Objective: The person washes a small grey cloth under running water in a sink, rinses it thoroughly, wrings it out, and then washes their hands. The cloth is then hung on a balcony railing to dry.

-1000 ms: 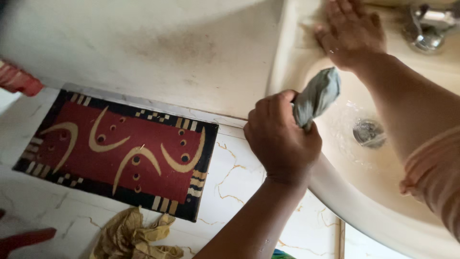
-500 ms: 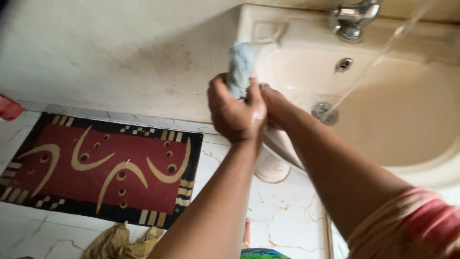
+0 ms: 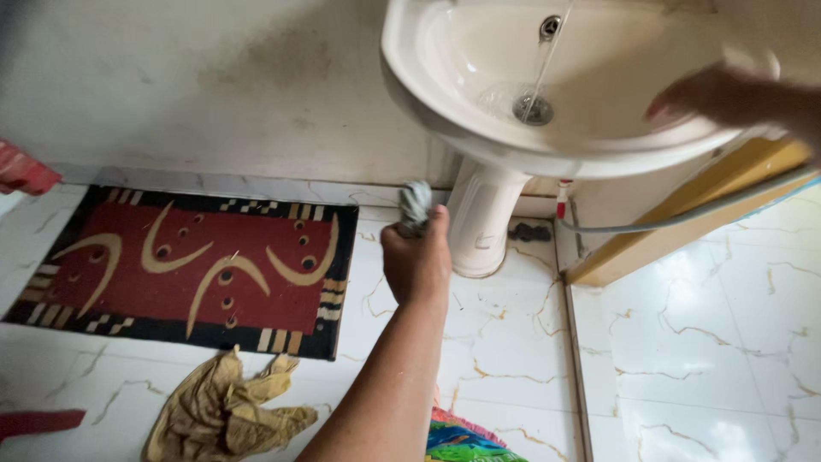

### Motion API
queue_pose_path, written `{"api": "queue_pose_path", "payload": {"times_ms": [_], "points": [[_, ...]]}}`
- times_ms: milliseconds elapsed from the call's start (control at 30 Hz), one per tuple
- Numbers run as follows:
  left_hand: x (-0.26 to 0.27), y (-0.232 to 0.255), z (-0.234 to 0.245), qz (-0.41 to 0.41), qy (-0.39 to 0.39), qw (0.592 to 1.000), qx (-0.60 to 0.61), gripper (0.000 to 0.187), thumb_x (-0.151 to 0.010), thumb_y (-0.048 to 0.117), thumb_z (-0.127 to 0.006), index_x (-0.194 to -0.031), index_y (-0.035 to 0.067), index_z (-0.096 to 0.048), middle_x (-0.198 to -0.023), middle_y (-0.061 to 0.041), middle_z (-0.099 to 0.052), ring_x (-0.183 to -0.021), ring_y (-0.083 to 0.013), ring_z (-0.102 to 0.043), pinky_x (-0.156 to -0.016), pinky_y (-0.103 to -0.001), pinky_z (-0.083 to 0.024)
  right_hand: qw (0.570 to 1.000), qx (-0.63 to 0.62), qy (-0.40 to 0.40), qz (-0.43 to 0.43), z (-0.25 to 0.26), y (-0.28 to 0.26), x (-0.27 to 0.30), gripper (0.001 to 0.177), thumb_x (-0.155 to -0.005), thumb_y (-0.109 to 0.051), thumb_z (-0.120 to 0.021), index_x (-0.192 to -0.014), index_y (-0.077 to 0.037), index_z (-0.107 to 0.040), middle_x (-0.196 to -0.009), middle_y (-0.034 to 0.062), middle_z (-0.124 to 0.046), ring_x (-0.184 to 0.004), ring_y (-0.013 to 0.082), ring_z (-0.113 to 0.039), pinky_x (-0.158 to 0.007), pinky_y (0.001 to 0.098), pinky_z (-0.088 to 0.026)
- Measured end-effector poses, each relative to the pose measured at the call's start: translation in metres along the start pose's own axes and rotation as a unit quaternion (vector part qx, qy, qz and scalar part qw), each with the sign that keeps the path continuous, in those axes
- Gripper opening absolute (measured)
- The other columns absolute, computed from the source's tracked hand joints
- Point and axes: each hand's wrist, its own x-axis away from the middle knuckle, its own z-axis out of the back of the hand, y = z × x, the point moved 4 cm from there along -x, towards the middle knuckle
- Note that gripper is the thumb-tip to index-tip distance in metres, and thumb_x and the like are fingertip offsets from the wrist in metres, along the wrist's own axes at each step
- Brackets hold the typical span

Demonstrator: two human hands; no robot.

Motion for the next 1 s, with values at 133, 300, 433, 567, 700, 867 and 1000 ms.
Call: {"api": "queue_pose_path", "payload": {"times_ms": [133,300,433,567,700,867,1000], "points": [[0.042,-0.016,0.012,0.046,-0.086,0.994,0.042,0.060,-0.072,0.045,-0.080,-0.110,0.004,-0.059,-0.099,-0.013,-0.074,-0.087,-0.0254,-0.072,-0.083,-0.039,-0.058,0.990,0.013,0.091,-0.110,0.000,0.007,0.035,0.035,-0.103,-0.031,-0.049,-0.125,-0.019,-0.073,-0.133,0.0042,-0.068,-0.121,0.0246,-0.061,-0.108,0.0489,-0.040],[0.075,-0.032,0.017,0.061,-0.143,0.988,-0.020,0.057,-0.067,0.028,-0.078,-0.115,0.006,-0.055,-0.104,-0.012,-0.070,-0.091,-0.0226,-0.067,-0.086,-0.037,-0.054,0.979,-0.001,0.180,-0.097,0.007,-0.071,0.053,0.026,-0.101,-0.022,-0.056,-0.116,-0.016,-0.077,-0.119,0.0055,-0.072,-0.105,0.0218,-0.065,-0.093,0.0435,-0.046],[0.085,-0.043,0.004,0.071,-0.186,0.977,-0.079,0.067,-0.064,0.017,-0.075,-0.125,0.009,-0.047,-0.109,-0.012,-0.067,-0.096,-0.0247,-0.065,-0.088,-0.038,-0.052,0.955,-0.042,0.282,-0.080,-0.013,-0.118,0.095,0.020,-0.100,-0.015,-0.062,-0.109,-0.014,-0.080,-0.107,0.0066,-0.075,-0.092,0.0196,-0.068,-0.081,0.0391,-0.051],[0.091,-0.061,-0.019,0.058,-0.251,0.965,-0.054,0.078,-0.063,0.012,-0.077,-0.131,0.007,-0.038,-0.113,-0.015,-0.065,-0.100,-0.0271,-0.064,-0.089,-0.041,-0.052,0.867,-0.167,0.466,-0.058,-0.069,-0.164,0.160,0.016,-0.099,-0.008,-0.067,-0.102,-0.011,-0.083,-0.096,0.0076,-0.078,-0.079,0.0174,-0.071,-0.069,0.0348,-0.056],[0.105,-0.075,-0.044,-0.006,-0.327,0.942,-0.071,0.086,-0.059,0.009,-0.082,-0.133,0.007,-0.038,-0.117,-0.013,-0.065,-0.105,-0.0234,-0.065,-0.092,-0.038,-0.054,0.807,-0.552,0.095,-0.186,-0.161,-0.219,0.216,0.056,-0.087,-0.041,-0.078,-0.128,-0.006,-0.065,-0.109,0.0102,-0.075,-0.092,0.0213,-0.069,-0.067,0.0382,-0.056],[0.129,-0.077,-0.058,-0.006,-0.478,0.874,-0.092,0.098,-0.056,0.008,-0.081,-0.142,0.012,-0.035,-0.115,-0.013,-0.066,-0.098,-0.0196,-0.065,-0.079,-0.035,-0.056,0.667,-0.707,0.057,-0.227,-0.190,-0.227,0.269,0.076,-0.082,-0.028,-0.078,-0.147,-0.010,-0.041,-0.106,0.0128,-0.069,-0.089,0.0222,-0.073,-0.072,0.0373,-0.061],[0.148,-0.069,-0.065,0.013,-0.529,0.839,-0.124,0.090,-0.057,0.025,-0.086,-0.137,0.010,-0.044,-0.105,-0.011,-0.069,-0.085,-0.0170,-0.064,-0.060,-0.031,-0.052,0.586,-0.759,0.063,-0.278,-0.204,-0.189,0.299,0.062,-0.087,-0.018,-0.073,-0.142,-0.007,-0.046,-0.103,0.0145,-0.070,-0.088,0.0234,-0.071,-0.077,0.0388,-0.059]]}}
